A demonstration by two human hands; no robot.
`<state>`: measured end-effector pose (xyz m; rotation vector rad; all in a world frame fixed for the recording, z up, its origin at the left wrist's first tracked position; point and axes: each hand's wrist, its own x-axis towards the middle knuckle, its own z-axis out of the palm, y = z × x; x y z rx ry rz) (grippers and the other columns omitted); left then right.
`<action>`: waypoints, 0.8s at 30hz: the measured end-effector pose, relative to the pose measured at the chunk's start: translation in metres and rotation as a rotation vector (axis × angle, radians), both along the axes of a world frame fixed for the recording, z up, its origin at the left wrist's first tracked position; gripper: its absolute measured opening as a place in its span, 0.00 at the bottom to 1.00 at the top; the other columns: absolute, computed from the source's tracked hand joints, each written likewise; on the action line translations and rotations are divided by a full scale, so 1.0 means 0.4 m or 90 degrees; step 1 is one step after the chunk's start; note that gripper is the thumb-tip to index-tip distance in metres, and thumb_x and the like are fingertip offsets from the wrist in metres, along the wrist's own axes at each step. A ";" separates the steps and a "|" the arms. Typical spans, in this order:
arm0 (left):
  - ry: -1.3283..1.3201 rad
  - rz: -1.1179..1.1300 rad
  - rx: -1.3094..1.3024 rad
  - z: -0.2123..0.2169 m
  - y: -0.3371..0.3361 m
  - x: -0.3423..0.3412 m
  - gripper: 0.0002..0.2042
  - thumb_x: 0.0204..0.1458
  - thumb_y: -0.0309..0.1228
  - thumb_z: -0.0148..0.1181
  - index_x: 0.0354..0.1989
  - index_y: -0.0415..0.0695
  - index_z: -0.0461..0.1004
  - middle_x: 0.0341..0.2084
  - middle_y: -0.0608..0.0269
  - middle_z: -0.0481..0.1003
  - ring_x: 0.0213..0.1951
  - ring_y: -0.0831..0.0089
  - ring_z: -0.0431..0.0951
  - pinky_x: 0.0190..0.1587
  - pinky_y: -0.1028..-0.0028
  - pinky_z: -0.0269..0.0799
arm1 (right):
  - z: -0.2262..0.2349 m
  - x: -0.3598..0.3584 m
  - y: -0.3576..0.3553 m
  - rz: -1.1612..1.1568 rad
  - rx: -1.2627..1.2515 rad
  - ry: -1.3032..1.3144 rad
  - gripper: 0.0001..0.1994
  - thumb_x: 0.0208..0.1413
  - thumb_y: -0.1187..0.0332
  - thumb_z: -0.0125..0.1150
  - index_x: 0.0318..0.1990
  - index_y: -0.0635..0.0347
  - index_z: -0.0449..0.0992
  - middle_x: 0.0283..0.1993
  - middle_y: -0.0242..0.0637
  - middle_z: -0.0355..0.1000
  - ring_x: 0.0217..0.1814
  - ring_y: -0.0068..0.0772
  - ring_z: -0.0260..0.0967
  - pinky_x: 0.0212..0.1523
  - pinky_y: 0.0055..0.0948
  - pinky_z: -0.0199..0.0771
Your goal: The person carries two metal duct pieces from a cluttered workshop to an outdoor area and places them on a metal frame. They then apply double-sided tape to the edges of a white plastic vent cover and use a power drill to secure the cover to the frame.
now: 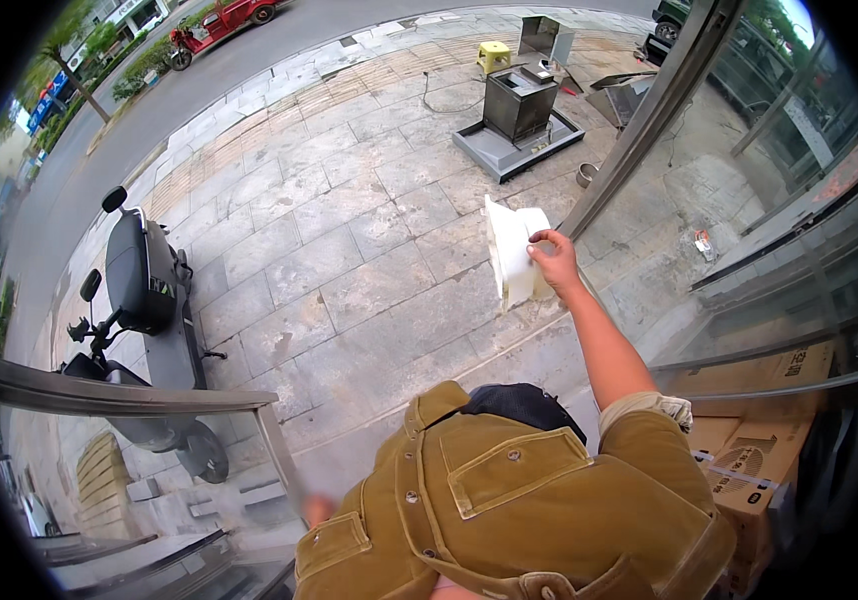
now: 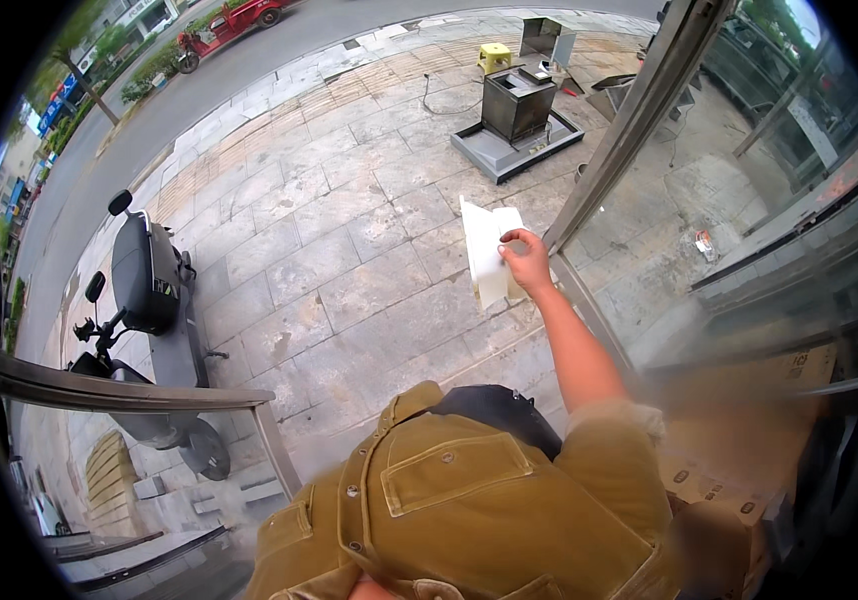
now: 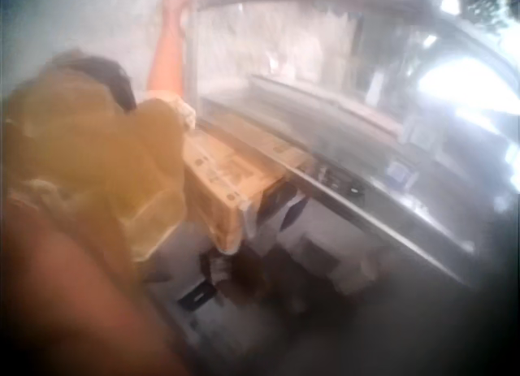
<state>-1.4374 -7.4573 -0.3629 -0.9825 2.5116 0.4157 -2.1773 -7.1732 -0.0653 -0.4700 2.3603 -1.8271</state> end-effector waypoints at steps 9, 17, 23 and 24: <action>0.308 0.625 0.217 0.151 -0.409 -0.572 0.08 0.46 0.30 0.55 0.33 0.43 0.75 0.29 0.57 0.75 0.32 0.61 0.75 0.36 0.65 0.71 | -0.264 -0.410 -0.225 -0.177 0.305 0.000 0.07 0.39 0.74 0.64 0.30 0.60 0.78 0.34 0.38 0.75 0.40 0.32 0.71 0.43 0.28 0.67; 0.299 0.486 0.210 -0.158 -0.772 -0.960 0.10 0.47 0.32 0.56 0.37 0.44 0.74 0.29 0.56 0.75 0.33 0.69 0.74 0.37 0.67 0.71 | -0.667 -0.879 -0.364 -0.272 0.272 -0.099 0.06 0.38 0.74 0.65 0.28 0.57 0.78 0.33 0.37 0.75 0.35 0.30 0.72 0.39 0.29 0.69; 0.308 0.623 0.232 -0.142 -1.181 -1.511 0.11 0.48 0.32 0.55 0.39 0.41 0.73 0.28 0.57 0.75 0.31 0.70 0.74 0.35 0.69 0.71 | -0.742 -1.297 -0.718 -0.181 0.292 -0.097 0.07 0.39 0.74 0.65 0.29 0.57 0.78 0.35 0.39 0.75 0.39 0.32 0.72 0.43 0.29 0.68; 0.309 0.613 0.224 -0.105 -1.241 -1.592 0.11 0.48 0.32 0.55 0.39 0.41 0.73 0.28 0.57 0.75 0.31 0.70 0.74 0.35 0.70 0.71 | -0.732 -1.356 -0.797 -0.182 0.228 -0.122 0.07 0.39 0.74 0.65 0.30 0.57 0.78 0.35 0.39 0.75 0.39 0.34 0.72 0.43 0.30 0.69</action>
